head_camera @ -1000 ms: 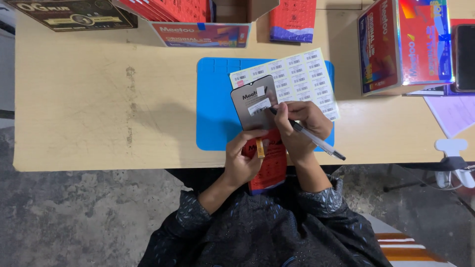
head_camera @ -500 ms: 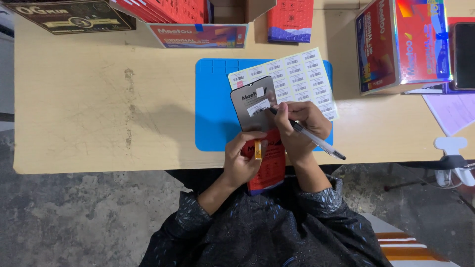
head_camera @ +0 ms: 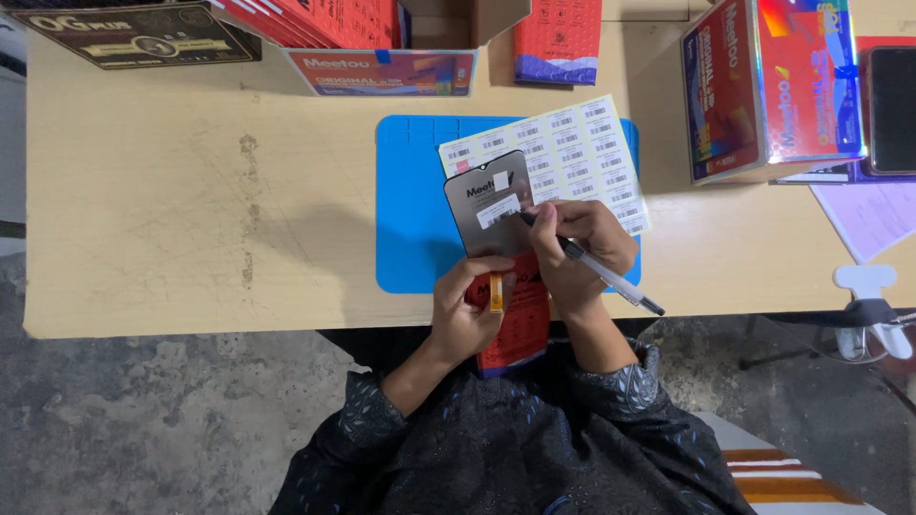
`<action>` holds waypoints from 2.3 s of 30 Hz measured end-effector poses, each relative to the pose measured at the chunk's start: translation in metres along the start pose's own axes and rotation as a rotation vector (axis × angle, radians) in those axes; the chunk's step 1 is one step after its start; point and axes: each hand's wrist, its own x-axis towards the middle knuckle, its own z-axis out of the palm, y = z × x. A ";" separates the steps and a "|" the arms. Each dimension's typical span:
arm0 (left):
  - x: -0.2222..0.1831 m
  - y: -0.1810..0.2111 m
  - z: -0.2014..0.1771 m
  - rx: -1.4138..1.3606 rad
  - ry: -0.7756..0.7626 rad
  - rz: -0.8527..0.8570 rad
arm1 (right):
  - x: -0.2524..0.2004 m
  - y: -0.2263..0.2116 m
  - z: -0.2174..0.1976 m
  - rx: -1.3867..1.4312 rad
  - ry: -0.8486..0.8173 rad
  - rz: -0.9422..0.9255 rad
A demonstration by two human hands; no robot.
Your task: The person places small white stickers onto the back of phone screen panels and uses a pen to write on the stickers.
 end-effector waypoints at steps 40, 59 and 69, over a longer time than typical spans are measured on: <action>-0.021 -0.020 0.004 -0.022 0.011 -0.015 | 0.024 0.013 -0.050 -1.069 -0.797 0.466; 0.033 0.035 -0.007 -0.159 -0.096 -0.129 | 0.060 -0.048 -0.051 0.166 -0.925 0.435; 0.142 0.052 -0.058 0.374 0.134 0.261 | 0.123 0.042 -0.041 0.267 -0.364 0.494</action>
